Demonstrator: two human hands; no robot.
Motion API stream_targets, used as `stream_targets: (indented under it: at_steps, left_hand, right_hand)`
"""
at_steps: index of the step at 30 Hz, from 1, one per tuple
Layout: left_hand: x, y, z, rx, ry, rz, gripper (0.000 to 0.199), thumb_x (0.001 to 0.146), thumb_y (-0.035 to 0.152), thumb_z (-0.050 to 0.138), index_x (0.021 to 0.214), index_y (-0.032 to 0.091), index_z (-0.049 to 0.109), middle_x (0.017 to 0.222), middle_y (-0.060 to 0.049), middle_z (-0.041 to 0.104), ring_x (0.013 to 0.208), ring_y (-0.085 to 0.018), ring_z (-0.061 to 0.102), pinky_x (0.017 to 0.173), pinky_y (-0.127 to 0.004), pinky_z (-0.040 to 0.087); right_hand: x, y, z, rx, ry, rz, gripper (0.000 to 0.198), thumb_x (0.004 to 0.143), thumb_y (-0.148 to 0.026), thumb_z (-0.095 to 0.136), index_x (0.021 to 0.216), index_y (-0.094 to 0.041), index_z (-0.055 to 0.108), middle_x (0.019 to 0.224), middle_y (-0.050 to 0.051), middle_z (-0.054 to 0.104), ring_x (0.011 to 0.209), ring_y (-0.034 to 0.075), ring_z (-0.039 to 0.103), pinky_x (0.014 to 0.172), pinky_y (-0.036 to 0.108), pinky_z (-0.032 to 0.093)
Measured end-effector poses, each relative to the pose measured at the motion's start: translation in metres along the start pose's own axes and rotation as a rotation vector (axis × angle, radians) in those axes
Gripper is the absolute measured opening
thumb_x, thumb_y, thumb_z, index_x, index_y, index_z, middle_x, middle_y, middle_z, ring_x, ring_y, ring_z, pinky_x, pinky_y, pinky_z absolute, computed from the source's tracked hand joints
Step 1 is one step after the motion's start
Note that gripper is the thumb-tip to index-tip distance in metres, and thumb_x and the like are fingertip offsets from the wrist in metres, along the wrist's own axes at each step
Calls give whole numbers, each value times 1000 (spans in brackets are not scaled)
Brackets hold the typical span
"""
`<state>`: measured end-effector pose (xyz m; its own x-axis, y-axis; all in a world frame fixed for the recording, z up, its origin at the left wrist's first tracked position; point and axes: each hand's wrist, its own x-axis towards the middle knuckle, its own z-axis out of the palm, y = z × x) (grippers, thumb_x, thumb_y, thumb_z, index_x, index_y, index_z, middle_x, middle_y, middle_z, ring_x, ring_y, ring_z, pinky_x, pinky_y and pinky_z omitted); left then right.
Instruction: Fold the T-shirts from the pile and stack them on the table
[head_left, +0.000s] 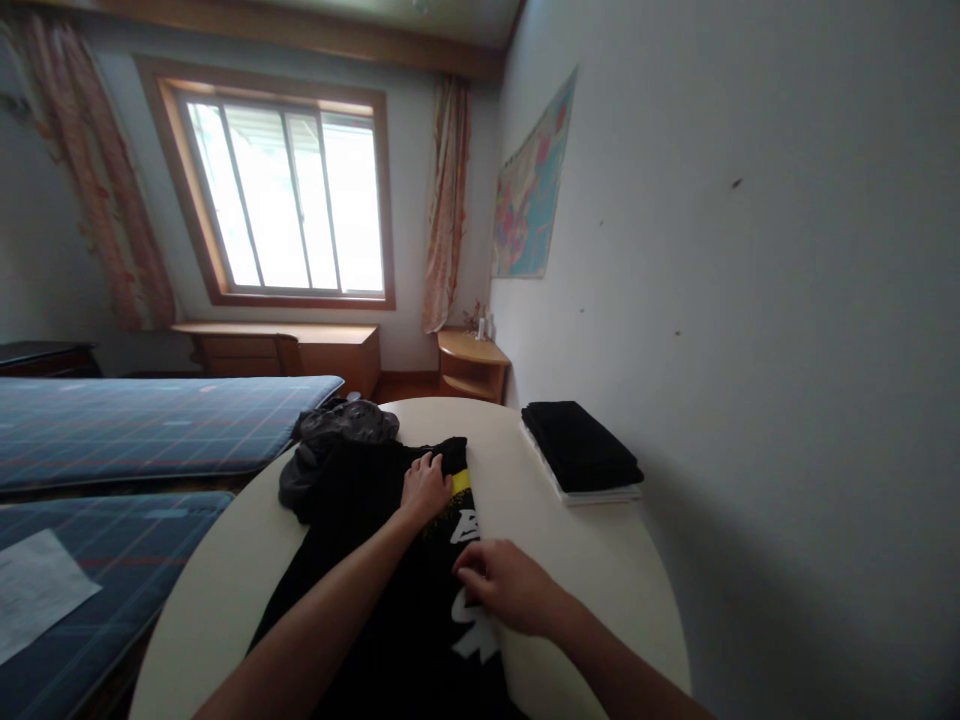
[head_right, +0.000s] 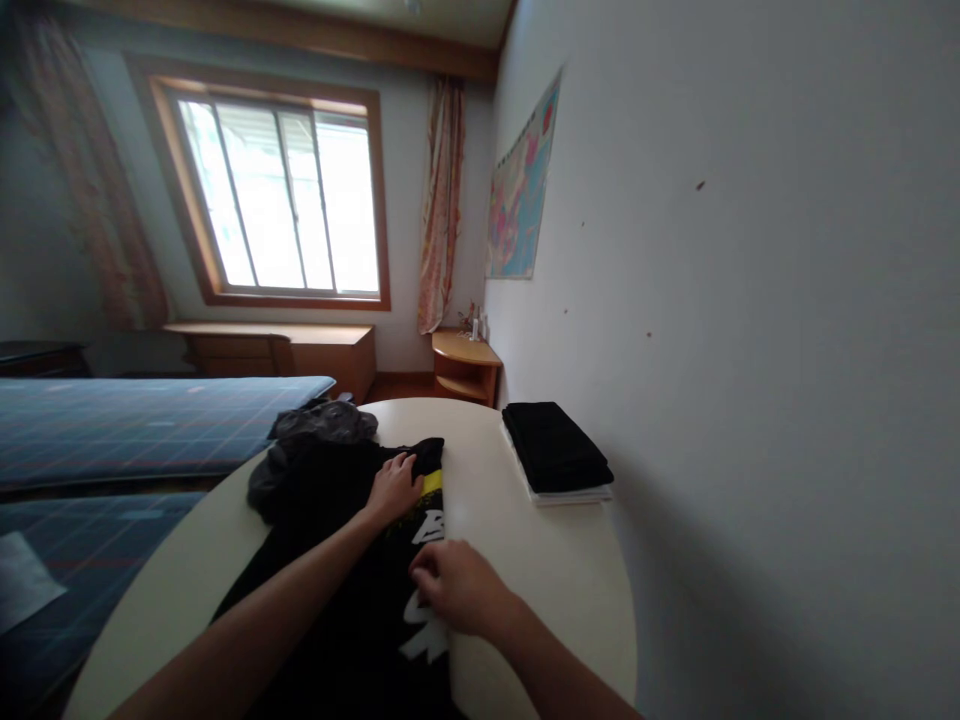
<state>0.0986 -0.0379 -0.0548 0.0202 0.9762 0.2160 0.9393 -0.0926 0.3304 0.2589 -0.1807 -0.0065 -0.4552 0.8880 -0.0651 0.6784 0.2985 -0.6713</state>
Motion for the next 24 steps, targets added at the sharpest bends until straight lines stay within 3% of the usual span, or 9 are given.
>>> stream_targets:
  at_steps: [3, 8, 13, 17, 24]
  left_hand:
    - [-12, 1, -3, 18, 1, -17, 55, 90, 35, 50, 139, 11, 46, 147, -19, 44, 131, -34, 42, 104, -45, 36]
    - [-31, -4, -5, 0, -19, -11, 49, 91, 39, 50, 135, 18, 52, 135, -15, 56, 124, -31, 48, 100, -42, 38]
    - [-38, -11, -3, -79, 8, 59, 39, 91, 31, 52, 128, 22, 60, 128, -9, 62, 121, -26, 50, 101, -36, 37]
    - [-38, -12, 1, -129, 13, 101, 39, 90, 22, 49, 127, 21, 61, 130, -8, 61, 118, -24, 52, 102, -35, 37]
    - [-31, -12, 7, -266, 45, 121, 46, 89, 18, 46, 133, 21, 58, 135, -7, 59, 119, -22, 55, 104, -33, 40]
  right_hand:
    - [37, 24, -12, -97, 201, 62, 24, 90, -27, 52, 94, -17, 73, 84, 5, 76, 79, 17, 69, 69, 23, 45]
    - [105, 58, -34, -171, 341, 213, 25, 93, -25, 50, 108, -18, 70, 103, 7, 74, 94, 17, 68, 80, 23, 45]
    - [171, 71, -48, -199, 386, 226, 35, 99, -19, 37, 123, -16, 61, 121, 10, 68, 108, 17, 63, 89, 24, 42]
    - [210, 76, -50, -228, 366, 216, 36, 98, -18, 41, 131, -16, 56, 129, 11, 64, 114, 16, 60, 92, 22, 40]
    - [241, 79, -54, -295, 405, 285, 25, 96, -28, 48, 107, -19, 68, 111, 10, 70, 100, 19, 63, 82, 26, 43]
